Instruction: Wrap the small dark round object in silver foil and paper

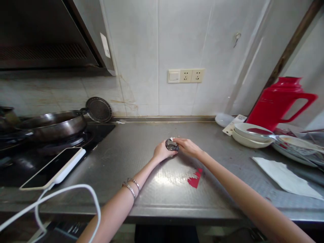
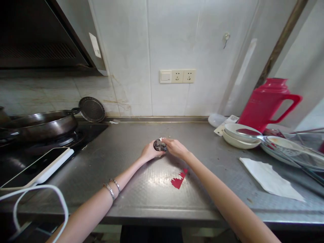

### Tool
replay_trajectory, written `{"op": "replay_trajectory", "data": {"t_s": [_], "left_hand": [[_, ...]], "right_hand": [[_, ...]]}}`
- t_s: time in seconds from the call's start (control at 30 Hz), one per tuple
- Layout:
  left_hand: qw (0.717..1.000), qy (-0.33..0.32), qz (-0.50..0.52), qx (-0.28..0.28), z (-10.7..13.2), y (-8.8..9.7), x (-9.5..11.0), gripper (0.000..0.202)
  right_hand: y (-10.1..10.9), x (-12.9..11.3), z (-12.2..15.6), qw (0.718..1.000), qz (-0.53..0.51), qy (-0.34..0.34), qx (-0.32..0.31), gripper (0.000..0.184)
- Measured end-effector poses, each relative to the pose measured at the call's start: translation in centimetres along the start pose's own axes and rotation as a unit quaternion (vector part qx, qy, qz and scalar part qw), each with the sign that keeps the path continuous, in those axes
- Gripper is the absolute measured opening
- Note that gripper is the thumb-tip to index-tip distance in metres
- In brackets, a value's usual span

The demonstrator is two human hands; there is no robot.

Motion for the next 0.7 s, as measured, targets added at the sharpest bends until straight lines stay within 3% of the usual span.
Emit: {"op": "replay_trajectory", "data": {"t_s": [0.33,0.47,0.7], "left_hand": [[1.0,-0.009,0.009,-0.006,0.1,0.1,0.1,0.064],[0.999,-0.042,0.017,0.016,0.1,0.4,0.4,0.062],[0.998,-0.051,-0.018,0.019,-0.2,0.3,0.5,0.065]], "right_hand": [[-0.5,-1.0,1.9,0.999,0.042,0.0,0.023,0.046],[-1.0,-1.7,2.5,0.997,0.066,0.004,0.029,0.047],[-1.6,-3.2,3.2,0.993,0.098,0.04,0.05,0.062]]}}
Point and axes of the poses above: each hand's wrist, its own z-axis away from the middle knuckle, its own y-axis out of the back of the hand, x = y × z, the point moved 7 cm from there along -z, towards the middle knuckle, and after that the axes turned 11 degrees about y, right-handed, at the moved point
